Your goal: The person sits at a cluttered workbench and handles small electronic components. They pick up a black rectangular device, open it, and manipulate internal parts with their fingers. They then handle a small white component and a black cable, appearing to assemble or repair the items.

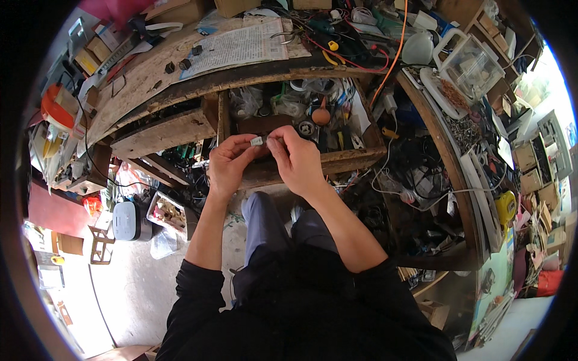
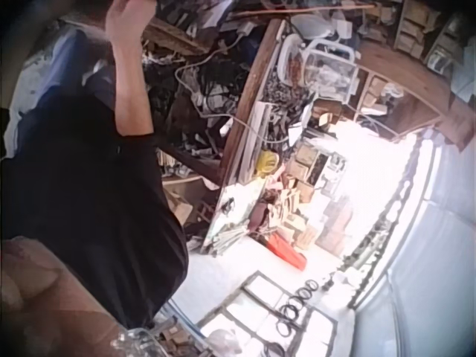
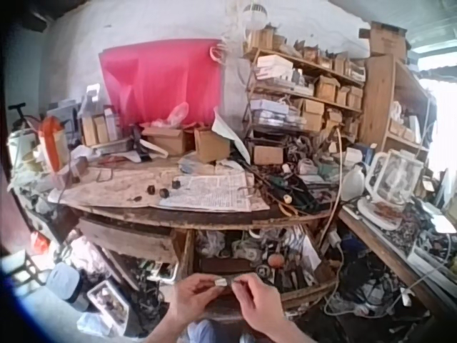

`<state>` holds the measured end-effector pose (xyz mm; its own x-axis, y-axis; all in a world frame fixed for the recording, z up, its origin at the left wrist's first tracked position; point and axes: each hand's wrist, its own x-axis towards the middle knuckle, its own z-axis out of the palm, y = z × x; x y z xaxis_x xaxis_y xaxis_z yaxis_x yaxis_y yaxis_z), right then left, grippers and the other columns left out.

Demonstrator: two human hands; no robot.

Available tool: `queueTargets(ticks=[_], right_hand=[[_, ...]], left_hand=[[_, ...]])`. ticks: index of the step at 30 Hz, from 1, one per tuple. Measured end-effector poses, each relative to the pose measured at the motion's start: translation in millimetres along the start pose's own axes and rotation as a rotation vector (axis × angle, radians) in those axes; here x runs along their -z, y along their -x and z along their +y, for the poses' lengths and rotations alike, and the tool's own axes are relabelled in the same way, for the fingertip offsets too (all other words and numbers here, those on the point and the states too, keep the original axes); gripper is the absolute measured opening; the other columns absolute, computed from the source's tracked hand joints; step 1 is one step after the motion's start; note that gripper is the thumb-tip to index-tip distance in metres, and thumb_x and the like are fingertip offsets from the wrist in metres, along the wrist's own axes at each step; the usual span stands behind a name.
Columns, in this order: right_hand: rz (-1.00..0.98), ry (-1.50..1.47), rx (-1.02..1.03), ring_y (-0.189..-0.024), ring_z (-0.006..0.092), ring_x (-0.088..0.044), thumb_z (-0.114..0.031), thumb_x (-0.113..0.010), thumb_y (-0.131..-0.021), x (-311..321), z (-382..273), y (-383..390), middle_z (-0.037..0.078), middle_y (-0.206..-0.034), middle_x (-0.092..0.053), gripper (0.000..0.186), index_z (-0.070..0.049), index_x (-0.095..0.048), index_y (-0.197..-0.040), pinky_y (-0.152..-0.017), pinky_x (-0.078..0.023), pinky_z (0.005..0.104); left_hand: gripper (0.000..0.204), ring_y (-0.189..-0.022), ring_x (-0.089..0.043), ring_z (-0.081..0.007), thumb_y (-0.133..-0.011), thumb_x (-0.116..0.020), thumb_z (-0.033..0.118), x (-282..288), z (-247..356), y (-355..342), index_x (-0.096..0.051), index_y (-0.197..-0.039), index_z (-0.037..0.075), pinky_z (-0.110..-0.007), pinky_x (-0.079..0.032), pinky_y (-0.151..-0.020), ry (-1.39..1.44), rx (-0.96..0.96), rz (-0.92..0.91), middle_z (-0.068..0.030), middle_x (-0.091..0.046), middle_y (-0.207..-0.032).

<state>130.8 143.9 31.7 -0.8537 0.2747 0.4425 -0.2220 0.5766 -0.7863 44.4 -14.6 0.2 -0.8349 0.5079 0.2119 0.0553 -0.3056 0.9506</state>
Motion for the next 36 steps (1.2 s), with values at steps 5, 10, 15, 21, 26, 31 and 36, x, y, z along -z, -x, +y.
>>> queueTargets(ticks=[5, 10, 15, 21, 26, 31, 36], right_hand=[[-0.059, -0.181, -0.014, -0.080, 0.0069, -0.062, -0.008, -0.069, -0.097, -3.5, 6.1, -2.2, 0.006, -0.090, -0.071, 0.021, 0.002, -0.064, -0.115, -0.069, -0.050, 0.0248], [-0.116, -0.106, -0.105, -0.086, 0.0077, -0.064, -0.007, -0.070, -0.097, 1.7, 5.4, -5.7, 0.007, -0.094, -0.072, 0.021, 0.004, -0.065, -0.113, -0.073, -0.051, 0.0238], [-0.036, -0.508, -0.239, -0.065, 0.0098, -0.058, -0.014, -0.067, -0.100, -10.1, 11.0, -7.7, 0.002, -0.082, -0.068, 0.019, 0.002, -0.067, -0.110, -0.058, -0.044, 0.0248], [-0.124, -0.974, -0.612, -0.055, 0.0018, -0.034, -0.019, -0.066, -0.101, -0.7, 6.6, -16.2, -0.008, -0.068, -0.048, 0.015, -0.005, -0.069, -0.105, -0.048, -0.023, 0.0220], [-0.119, -0.967, -0.650, -0.054, 0.0014, -0.031, -0.020, -0.067, -0.101, -3.0, 2.0, -16.7, -0.009, -0.067, -0.046, 0.014, -0.006, -0.069, -0.103, -0.048, -0.021, 0.0220], [-0.132, -0.831, -0.591, -0.056, 0.0000, -0.036, -0.018, -0.067, -0.100, -8.2, 1.7, -13.6, -0.008, -0.071, -0.052, 0.015, -0.004, -0.069, -0.104, -0.048, -0.024, 0.0210], [-0.064, -0.664, -0.419, -0.067, 0.0012, -0.048, -0.013, -0.067, -0.100, -18.6, -0.2, -8.8, -0.002, -0.083, -0.064, 0.015, 0.001, -0.068, -0.107, -0.056, -0.036, 0.0202]], left_hand=[[0.028, -0.096, -0.071, -0.0141, -0.095, -0.065, -0.004, 3.4, -1.1, -1.0, -0.064, -0.123, -0.007, -0.026, -0.057, -0.087, -0.028, 0.002, -0.064, -0.0122, -0.075, -0.105], [0.033, -0.100, -0.070, -0.0141, -0.095, -0.066, -0.004, 2.1, 7.0, -0.9, -0.062, -0.128, -0.005, -0.026, -0.056, -0.089, -0.064, 0.010, -0.110, -0.0124, -0.074, -0.109], [0.029, -0.100, -0.071, -0.0168, -0.096, -0.065, -0.003, 2.4, 6.4, -3.6, -0.061, -0.125, -0.005, -0.028, -0.057, -0.089, 0.021, 0.021, -0.073, -0.0140, -0.073, -0.109], [0.018, -0.092, -0.073, -0.0195, -0.096, -0.066, -0.001, 2.1, 2.8, -4.1, -0.063, -0.114, -0.006, -0.029, -0.060, -0.084, 0.097, 0.021, -0.027, -0.0133, -0.074, -0.100], [0.013, -0.085, -0.072, -0.0172, -0.096, -0.068, 0.001, -3.1, 5.4, -2.4, -0.067, -0.107, -0.006, -0.028, -0.059, -0.080, 0.052, -0.013, 0.056, -0.0104, -0.074, -0.094], [0.013, -0.084, -0.071, -0.0148, -0.096, -0.069, 0.003, -4.2, 0.7, -1.6, -0.070, -0.105, -0.006, -0.027, -0.059, -0.077, 0.046, -0.061, 0.118, -0.0093, -0.074, -0.094], [0.015, -0.082, -0.071, -0.0147, -0.096, -0.070, 0.004, -1.7, -1.5, -4.5, -0.070, -0.106, -0.007, -0.027, -0.059, -0.077, 0.039, -0.006, 0.137, -0.0101, -0.074, -0.094]])
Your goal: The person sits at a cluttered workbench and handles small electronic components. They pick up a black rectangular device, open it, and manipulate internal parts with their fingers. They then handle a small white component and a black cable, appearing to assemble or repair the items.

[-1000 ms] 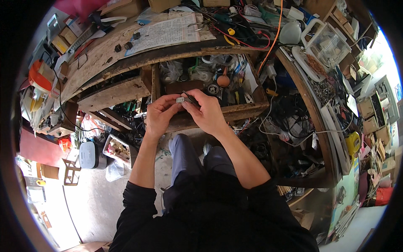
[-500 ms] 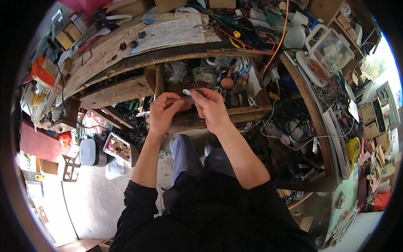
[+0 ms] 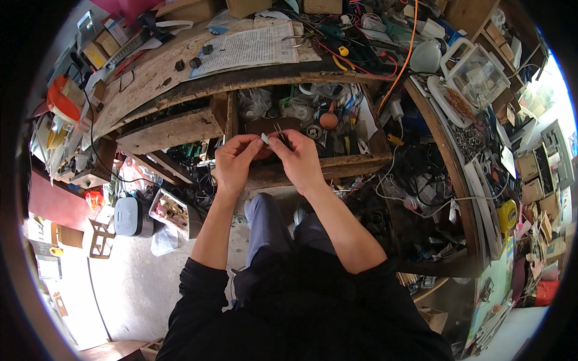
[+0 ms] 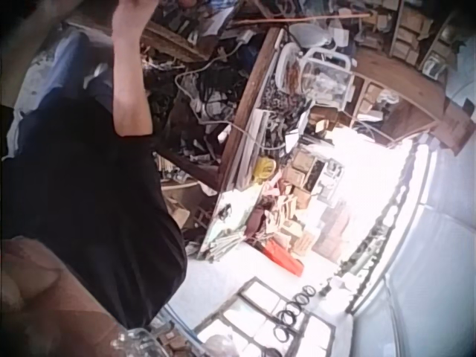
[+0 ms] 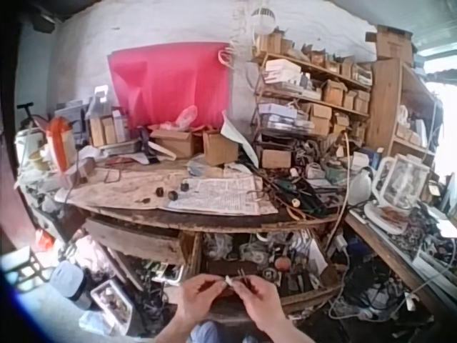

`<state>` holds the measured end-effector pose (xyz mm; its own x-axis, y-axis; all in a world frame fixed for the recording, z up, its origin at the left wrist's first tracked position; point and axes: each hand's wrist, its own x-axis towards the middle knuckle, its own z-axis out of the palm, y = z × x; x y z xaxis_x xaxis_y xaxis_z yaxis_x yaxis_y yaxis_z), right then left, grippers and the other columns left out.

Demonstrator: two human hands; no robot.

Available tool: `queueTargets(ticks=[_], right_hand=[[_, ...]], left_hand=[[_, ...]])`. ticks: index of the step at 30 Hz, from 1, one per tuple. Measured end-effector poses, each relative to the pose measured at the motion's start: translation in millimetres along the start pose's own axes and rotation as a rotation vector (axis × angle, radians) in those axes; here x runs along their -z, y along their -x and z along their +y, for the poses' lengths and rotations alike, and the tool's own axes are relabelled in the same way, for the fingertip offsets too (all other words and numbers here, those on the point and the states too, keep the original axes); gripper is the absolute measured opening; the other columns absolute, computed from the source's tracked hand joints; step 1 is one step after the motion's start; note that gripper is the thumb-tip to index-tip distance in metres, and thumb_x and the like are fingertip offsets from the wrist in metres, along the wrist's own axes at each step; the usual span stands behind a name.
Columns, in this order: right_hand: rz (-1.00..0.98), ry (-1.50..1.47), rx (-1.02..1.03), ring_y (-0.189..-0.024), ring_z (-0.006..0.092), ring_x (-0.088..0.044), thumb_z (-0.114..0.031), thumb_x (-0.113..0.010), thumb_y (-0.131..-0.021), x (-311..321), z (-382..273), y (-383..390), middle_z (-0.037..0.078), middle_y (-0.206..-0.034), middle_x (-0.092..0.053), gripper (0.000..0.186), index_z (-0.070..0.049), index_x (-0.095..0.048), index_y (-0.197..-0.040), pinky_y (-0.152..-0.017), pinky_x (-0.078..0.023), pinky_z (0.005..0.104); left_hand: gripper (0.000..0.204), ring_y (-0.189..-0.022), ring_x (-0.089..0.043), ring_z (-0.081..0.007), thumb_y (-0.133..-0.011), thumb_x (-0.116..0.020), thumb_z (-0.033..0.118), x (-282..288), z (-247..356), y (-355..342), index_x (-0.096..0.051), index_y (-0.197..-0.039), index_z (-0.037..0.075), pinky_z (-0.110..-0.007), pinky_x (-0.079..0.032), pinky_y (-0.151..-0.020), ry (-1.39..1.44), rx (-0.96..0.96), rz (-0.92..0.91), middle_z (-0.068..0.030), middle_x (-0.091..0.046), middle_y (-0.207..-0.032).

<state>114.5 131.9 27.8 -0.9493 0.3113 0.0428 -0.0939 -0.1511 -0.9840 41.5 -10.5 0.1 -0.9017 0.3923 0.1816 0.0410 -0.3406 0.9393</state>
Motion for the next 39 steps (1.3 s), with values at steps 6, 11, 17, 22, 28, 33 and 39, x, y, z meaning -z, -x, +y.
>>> queueTargets(ticks=[6, 11, 17, 22, 28, 33, 39], right_hand=[[0.008, 0.228, 0.241, -0.076, 0.0064, -0.056, -0.010, -0.064, -0.101, 0.5, 18.0, -6.2, 0.002, -0.086, -0.068, 0.015, 0.005, -0.065, -0.106, -0.066, -0.047, 0.0257], [0.030, 0.364, 0.264, -0.078, 0.0066, -0.057, -0.010, -0.064, -0.100, 1.9, 18.9, -4.9, 0.005, -0.087, -0.068, 0.014, 0.003, -0.065, -0.107, -0.069, -0.047, 0.0252], [0.019, 0.402, 0.247, -0.082, 0.0075, -0.059, -0.010, -0.064, -0.101, 3.1, 16.9, -2.2, 0.006, -0.090, -0.069, 0.015, 0.003, -0.065, -0.108, -0.073, -0.048, 0.0255], [0.034, 0.495, 0.339, -0.075, 0.0098, -0.062, -0.011, -0.066, -0.099, 3.6, 21.6, -3.6, 0.009, -0.086, -0.070, 0.016, 0.003, -0.065, -0.106, -0.067, -0.049, 0.0280], [-0.086, 0.281, 0.181, -0.083, 0.0086, -0.064, -0.008, -0.072, -0.095, 9.0, 5.1, -0.7, 0.008, -0.090, -0.072, 0.020, 0.005, -0.065, -0.108, -0.073, -0.052, 0.0261], [-0.139, 0.306, 0.177, -0.085, 0.0080, -0.063, -0.009, -0.072, -0.095, 12.1, 7.4, -2.3, 0.006, -0.094, -0.072, 0.020, 0.005, -0.065, -0.109, -0.074, -0.051, 0.0253], [-0.170, 0.280, 0.190, -0.085, 0.0069, -0.062, -0.005, -0.069, -0.096, 14.7, 8.0, -3.8, 0.005, -0.093, -0.071, 0.017, 0.005, -0.065, -0.108, -0.075, -0.051, 0.0242]], left_hand=[[0.017, -0.079, -0.072, -0.0157, -0.096, -0.071, 0.006, 1.3, 0.8, -2.2, -0.070, -0.108, -0.007, -0.027, -0.060, -0.075, 0.021, 0.038, 0.019, -0.0113, -0.074, -0.093], [0.014, -0.077, -0.070, -0.0111, -0.095, -0.071, 0.003, -1.9, -0.1, -0.1, -0.073, -0.106, -0.005, -0.024, -0.056, -0.070, -0.109, -0.016, 0.068, -0.0067, -0.074, -0.090], [0.014, -0.078, -0.069, -0.0091, -0.094, -0.071, 0.002, -6.0, -5.2, 6.5, -0.075, -0.107, -0.002, -0.022, -0.054, -0.071, -0.322, -0.236, 0.094, -0.0045, -0.075, -0.089], [0.011, -0.077, -0.068, -0.0100, -0.093, -0.071, 0.002, -9.2, -1.2, 11.6, -0.073, -0.102, -0.004, -0.025, -0.055, -0.070, -0.433, -0.260, 0.149, -0.0055, -0.073, -0.087], [0.013, -0.079, -0.068, -0.0080, -0.094, -0.070, 0.004, -4.4, 0.5, 10.1, -0.070, -0.104, -0.004, -0.023, -0.054, -0.072, -0.155, -0.071, 0.033, -0.0041, -0.072, -0.086], [0.012, -0.079, -0.067, -0.0079, -0.095, -0.069, 0.003, 4.8, -3.5, 7.0, -0.068, -0.105, -0.005, -0.022, -0.054, -0.074, -0.111, -0.042, -0.053, -0.0038, -0.072, -0.088], [0.012, -0.080, -0.070, -0.0120, -0.095, -0.068, 0.000, 2.7, -1.7, 9.7, -0.067, -0.106, -0.003, -0.025, -0.057, -0.074, -0.127, -0.062, -0.046, -0.0053, -0.072, -0.089]])
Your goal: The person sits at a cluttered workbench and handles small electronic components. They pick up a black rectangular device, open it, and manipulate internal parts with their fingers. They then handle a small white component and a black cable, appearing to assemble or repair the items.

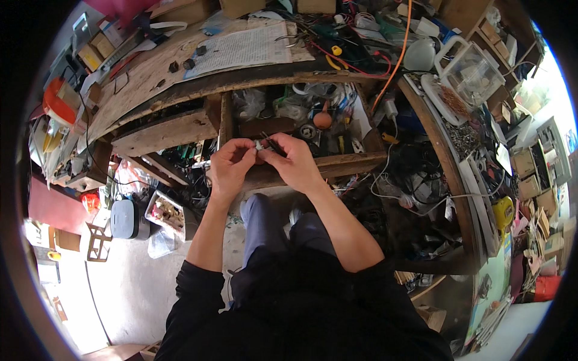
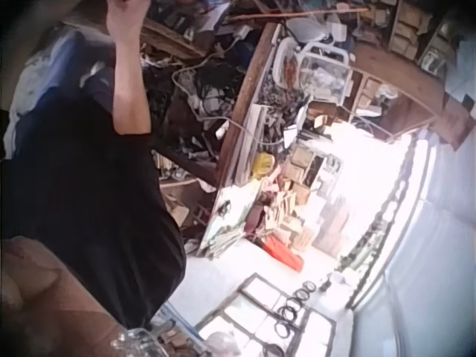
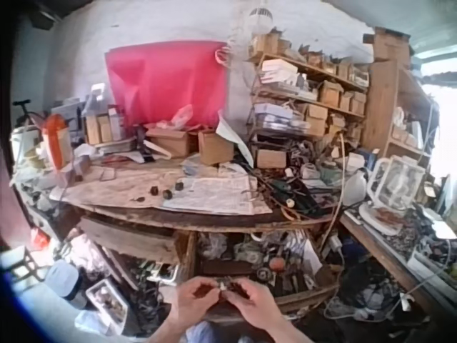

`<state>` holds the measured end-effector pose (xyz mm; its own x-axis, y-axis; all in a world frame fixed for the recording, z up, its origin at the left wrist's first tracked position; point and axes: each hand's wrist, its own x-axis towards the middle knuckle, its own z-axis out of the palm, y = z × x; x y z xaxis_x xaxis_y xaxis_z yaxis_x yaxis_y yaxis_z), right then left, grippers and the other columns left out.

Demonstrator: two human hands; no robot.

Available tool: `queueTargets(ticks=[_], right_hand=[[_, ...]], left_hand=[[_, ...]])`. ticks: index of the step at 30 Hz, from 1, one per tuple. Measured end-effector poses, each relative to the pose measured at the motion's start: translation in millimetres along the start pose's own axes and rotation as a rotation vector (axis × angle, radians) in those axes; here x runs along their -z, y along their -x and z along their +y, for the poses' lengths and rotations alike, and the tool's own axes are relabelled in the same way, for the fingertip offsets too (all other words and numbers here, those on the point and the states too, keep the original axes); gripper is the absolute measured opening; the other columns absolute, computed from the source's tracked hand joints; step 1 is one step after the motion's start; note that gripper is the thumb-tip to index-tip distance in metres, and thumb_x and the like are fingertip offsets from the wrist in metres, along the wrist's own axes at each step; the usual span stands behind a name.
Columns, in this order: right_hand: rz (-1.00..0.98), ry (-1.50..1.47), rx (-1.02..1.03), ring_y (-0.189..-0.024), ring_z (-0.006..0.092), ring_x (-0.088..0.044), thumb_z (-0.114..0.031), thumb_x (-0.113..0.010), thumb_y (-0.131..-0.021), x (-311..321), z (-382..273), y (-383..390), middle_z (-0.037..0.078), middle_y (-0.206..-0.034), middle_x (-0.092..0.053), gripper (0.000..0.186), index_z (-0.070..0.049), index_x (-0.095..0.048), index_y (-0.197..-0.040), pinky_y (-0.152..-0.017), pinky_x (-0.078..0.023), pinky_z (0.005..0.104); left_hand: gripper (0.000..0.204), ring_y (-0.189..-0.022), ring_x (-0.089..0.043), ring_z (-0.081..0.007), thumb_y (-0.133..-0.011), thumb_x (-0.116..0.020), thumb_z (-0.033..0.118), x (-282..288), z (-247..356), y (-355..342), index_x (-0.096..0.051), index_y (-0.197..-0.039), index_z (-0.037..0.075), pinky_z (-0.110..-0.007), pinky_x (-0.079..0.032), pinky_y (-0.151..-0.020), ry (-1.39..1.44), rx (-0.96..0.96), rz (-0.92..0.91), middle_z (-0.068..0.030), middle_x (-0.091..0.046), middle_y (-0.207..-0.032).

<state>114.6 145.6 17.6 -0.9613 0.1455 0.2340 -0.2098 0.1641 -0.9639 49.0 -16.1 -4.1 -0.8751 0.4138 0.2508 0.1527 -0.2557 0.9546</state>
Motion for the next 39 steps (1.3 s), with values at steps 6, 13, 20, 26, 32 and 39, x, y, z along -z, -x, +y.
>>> queueTargets(ticks=[6, 13, 20, 26, 32, 39], right_hand=[[0.057, -0.038, -0.014, -0.084, 0.0046, -0.058, -0.004, -0.068, -0.096, 1.2, -2.1, 0.1, 0.001, -0.091, -0.068, 0.015, 0.003, -0.064, -0.109, -0.073, -0.048, 0.0217], [0.100, -0.272, -0.163, -0.070, 0.0011, -0.050, -0.012, -0.071, -0.097, 0.1, -10.3, -0.1, -0.005, -0.086, -0.062, 0.018, -0.001, -0.066, -0.111, -0.057, -0.039, 0.0200], [0.289, -0.221, 0.074, -0.061, 0.0011, -0.040, -0.011, -0.067, -0.097, -12.2, -41.8, 24.6, -0.007, -0.077, -0.052, 0.021, 0.001, -0.064, -0.115, -0.053, -0.028, 0.0202], [0.223, -0.223, 0.495, -0.071, 0.0067, -0.052, -0.014, -0.060, -0.098, -103.6, -85.8, 10.3, 0.003, -0.090, -0.059, 0.030, 0.009, -0.056, -0.117, -0.063, -0.041, 0.0197], [-0.329, 0.512, 0.358, -0.061, 0.0359, -0.068, -0.038, -0.068, -0.097, -214.5, -98.2, -33.3, 0.018, -0.066, -0.067, 0.040, -0.004, -0.064, -0.116, -0.055, -0.050, 0.0449], [-0.155, 0.389, 0.461, -0.064, 0.0299, -0.069, -0.023, -0.064, -0.099, -154.2, -71.4, -5.8, 0.015, -0.074, -0.069, 0.025, -0.002, -0.067, -0.114, -0.060, -0.051, 0.0364]], left_hand=[[0.009, -0.080, -0.069, -0.0101, -0.095, -0.068, 0.000, -0.2, 0.2, -3.7, -0.067, -0.103, -0.003, -0.023, -0.055, -0.074, 0.019, 0.020, -0.032, -0.0044, -0.071, -0.088], [0.010, -0.084, -0.070, -0.0142, -0.096, -0.065, 0.000, 8.9, 3.7, -1.4, -0.065, -0.105, -0.004, -0.028, -0.059, -0.078, 0.108, -0.026, -0.016, -0.0079, -0.072, -0.093], [0.012, -0.082, -0.070, -0.0119, -0.093, -0.070, 0.005, -6.6, -12.4, -6.5, -0.066, -0.102, -0.002, -0.027, -0.058, -0.074, -0.129, -0.129, -0.025, -0.0075, -0.072, -0.089], [0.018, -0.075, -0.065, -0.0163, -0.091, -0.070, 0.014, 2.0, 4.6, 1.0, -0.066, -0.101, -0.001, -0.031, -0.055, -0.070, -0.349, -0.307, 0.118, -0.0072, -0.071, -0.084], [0.015, -0.075, -0.069, -0.0285, -0.081, -0.070, 0.005, -4.4, 3.3, -6.6, -0.064, -0.092, -0.002, -0.037, -0.054, -0.068, -0.300, -0.157, 0.090, -0.0166, -0.069, -0.079], [0.017, -0.080, -0.067, -0.0178, -0.082, -0.072, 0.007, -3.1, -16.3, -4.3, -0.063, -0.093, -0.002, -0.033, -0.052, -0.071, -0.218, -0.106, 0.116, -0.0110, -0.068, -0.084]])
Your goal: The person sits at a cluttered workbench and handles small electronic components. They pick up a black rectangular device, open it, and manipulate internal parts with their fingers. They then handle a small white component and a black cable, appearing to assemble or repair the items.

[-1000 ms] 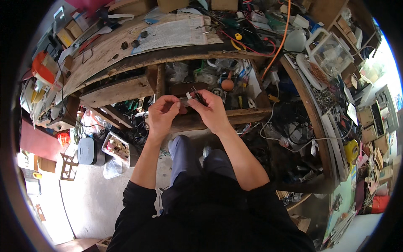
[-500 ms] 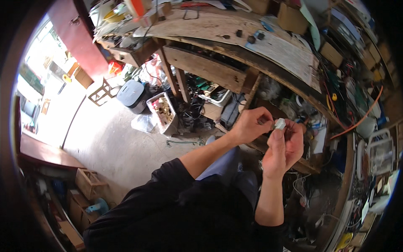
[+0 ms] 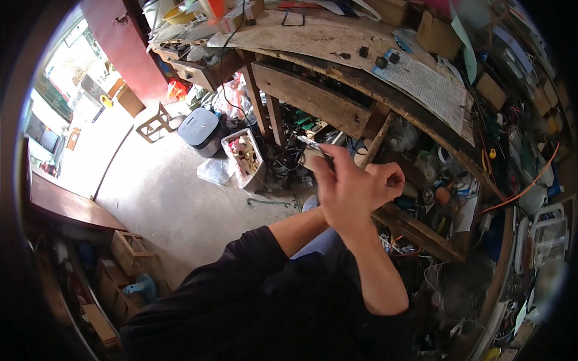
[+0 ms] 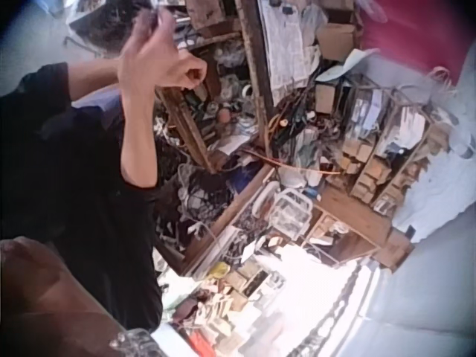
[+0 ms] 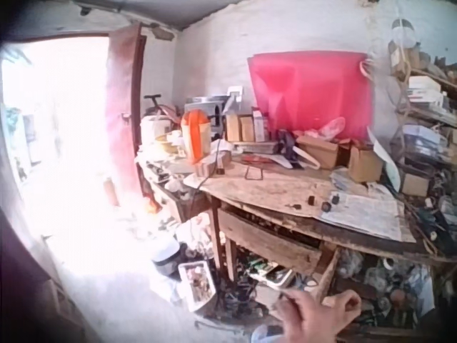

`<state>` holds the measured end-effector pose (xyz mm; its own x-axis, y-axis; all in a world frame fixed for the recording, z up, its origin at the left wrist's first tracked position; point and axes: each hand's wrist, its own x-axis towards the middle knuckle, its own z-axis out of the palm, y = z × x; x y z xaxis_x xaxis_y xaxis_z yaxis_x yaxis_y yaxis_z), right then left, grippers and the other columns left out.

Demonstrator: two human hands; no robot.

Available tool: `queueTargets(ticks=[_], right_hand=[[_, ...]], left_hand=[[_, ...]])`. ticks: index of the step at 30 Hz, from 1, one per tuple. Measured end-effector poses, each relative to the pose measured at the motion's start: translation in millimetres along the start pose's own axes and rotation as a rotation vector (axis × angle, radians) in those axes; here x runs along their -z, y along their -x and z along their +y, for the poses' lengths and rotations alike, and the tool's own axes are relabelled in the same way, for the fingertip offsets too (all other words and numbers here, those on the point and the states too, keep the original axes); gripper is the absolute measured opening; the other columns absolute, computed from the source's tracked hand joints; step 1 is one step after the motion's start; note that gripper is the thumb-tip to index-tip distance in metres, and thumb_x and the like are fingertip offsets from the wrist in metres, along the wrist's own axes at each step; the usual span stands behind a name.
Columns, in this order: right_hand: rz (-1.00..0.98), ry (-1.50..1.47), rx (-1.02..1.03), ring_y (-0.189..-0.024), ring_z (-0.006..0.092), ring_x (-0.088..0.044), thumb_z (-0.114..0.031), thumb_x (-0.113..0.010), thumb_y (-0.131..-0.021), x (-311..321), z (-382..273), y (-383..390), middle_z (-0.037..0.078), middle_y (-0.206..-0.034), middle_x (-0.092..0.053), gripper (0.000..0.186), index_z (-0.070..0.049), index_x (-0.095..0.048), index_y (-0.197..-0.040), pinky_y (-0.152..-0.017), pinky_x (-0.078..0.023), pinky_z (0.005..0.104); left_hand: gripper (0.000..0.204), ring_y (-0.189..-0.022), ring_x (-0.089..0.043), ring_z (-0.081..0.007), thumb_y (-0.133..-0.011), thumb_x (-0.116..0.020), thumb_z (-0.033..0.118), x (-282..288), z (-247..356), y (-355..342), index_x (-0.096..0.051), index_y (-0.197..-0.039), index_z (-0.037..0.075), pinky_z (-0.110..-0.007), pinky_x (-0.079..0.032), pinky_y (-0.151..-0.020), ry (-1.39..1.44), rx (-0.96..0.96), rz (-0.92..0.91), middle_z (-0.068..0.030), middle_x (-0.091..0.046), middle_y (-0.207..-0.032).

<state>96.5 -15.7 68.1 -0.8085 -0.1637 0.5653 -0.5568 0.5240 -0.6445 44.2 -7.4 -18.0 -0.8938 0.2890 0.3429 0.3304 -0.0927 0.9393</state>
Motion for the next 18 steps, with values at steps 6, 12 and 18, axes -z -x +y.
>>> queueTargets(ticks=[6, 12, 18], right_hand=[[0.080, -0.095, -0.300, -0.064, 0.0113, -0.052, -0.011, -0.051, -0.101, 98.1, 39.0, 44.8, 0.006, -0.073, -0.059, 0.024, 0.002, -0.068, -0.111, -0.061, -0.042, 0.0263], [0.255, 0.187, -0.280, -0.064, 0.0171, -0.056, -0.005, -0.062, -0.097, 142.1, 83.1, 49.4, 0.011, -0.077, -0.061, 0.015, 0.001, -0.067, -0.109, -0.059, -0.043, 0.0314], [0.437, 0.560, -0.079, -0.073, 0.0343, -0.064, -0.014, -0.071, -0.092, 191.4, 136.3, -3.1, 0.014, -0.089, -0.065, 0.013, -0.006, -0.071, -0.103, -0.064, -0.049, 0.0440]], left_hand=[[0.018, -0.079, -0.064, -0.0140, -0.084, -0.070, 0.004, 8.5, 1.8, -4.4, -0.066, -0.101, 0.000, -0.030, -0.051, -0.069, -0.047, -0.044, -0.081, -0.0078, -0.069, -0.088], [0.008, -0.074, -0.072, -0.0120, -0.094, -0.067, 0.004, 3.1, 12.4, -7.9, -0.064, -0.099, -0.003, -0.025, -0.056, -0.064, 0.203, 0.170, -0.084, -0.0073, -0.071, -0.080], [0.012, -0.073, -0.072, -0.0122, -0.094, -0.068, 0.007, 3.7, 18.5, -6.5, -0.064, -0.099, -0.003, -0.025, -0.056, -0.066, 0.178, 0.177, -0.087, -0.0075, -0.072, -0.079]])
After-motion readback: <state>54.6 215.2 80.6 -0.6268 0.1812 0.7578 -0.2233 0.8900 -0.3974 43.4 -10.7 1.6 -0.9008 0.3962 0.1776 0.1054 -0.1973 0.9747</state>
